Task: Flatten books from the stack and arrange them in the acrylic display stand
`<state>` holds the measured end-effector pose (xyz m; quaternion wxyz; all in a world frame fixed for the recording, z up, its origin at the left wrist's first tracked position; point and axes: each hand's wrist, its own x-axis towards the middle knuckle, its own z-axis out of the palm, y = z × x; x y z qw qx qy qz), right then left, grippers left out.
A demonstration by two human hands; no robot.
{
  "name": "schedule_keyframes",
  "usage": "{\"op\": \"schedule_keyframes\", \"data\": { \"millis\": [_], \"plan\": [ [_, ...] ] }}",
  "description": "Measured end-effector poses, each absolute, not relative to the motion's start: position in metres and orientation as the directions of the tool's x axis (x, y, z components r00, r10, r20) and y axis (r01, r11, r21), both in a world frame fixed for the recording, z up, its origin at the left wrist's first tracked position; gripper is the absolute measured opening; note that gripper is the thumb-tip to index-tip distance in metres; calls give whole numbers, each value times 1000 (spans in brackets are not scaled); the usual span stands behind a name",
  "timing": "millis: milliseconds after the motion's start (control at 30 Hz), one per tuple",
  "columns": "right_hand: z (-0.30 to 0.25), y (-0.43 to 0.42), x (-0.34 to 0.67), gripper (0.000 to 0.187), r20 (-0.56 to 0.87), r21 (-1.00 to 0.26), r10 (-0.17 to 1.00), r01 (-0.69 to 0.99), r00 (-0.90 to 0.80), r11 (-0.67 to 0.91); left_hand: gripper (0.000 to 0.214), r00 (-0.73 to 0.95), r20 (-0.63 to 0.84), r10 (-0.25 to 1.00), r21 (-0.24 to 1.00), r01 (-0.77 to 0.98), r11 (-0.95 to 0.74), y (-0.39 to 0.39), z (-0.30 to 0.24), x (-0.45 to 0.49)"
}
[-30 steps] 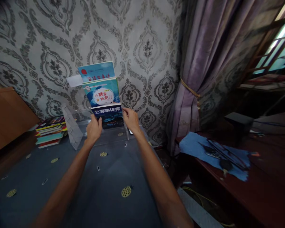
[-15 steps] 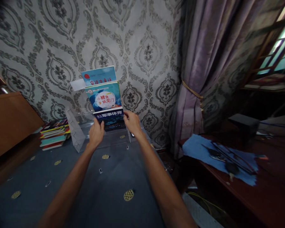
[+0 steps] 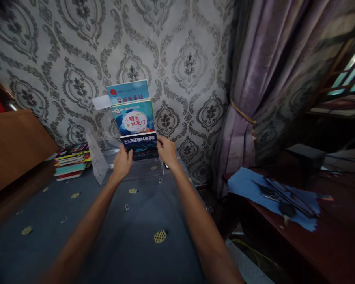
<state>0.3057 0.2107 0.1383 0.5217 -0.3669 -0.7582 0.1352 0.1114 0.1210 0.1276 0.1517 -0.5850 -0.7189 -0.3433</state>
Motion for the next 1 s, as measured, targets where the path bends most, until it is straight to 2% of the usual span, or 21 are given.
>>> {"op": "schedule_keyframes", "data": {
  "millis": [167, 300, 367, 433, 500, 633, 733, 833, 1000],
  "plan": [
    [140, 205, 305, 34, 683, -617, 721, 434, -120, 657, 33, -213, 695, 687, 373, 924, -90, 109, 115, 97],
    [135, 192, 304, 24, 667, -657, 743, 506, 45, 559, 32, -216, 717, 663, 369, 924, -99, 91, 95, 73],
    [127, 182, 301, 27, 658, -664, 749, 529, 77, 529, 30, -236, 705, 669, 385, 919, -82, 78, 84, 57],
    [114, 169, 296, 33, 651, -650, 759, 524, 9, 551, 28, -259, 691, 675, 399, 915, -57, 63, 76, 40],
    [96, 152, 286, 36, 613, -640, 777, 486, -145, 596, 27, -281, 687, 670, 390, 920, -15, 47, 72, 22],
    [55, 112, 261, 36, 449, -640, 771, 440, -452, 630, 28, -343, 687, 641, 337, 931, 137, 24, 78, -18],
    [33, 86, 245, 32, 306, -637, 749, 458, -588, 620, 30, -402, 647, 648, 267, 915, 302, 22, 92, -53],
    [23, 69, 238, 31, 254, -612, 718, 467, -648, 638, 33, -476, 581, 661, 191, 868, 458, 33, 106, -88],
    [20, 63, 241, 32, 258, -635, 715, 444, -650, 632, 39, -538, 547, 641, 176, 823, 541, 65, 119, -130]
  ]
}}
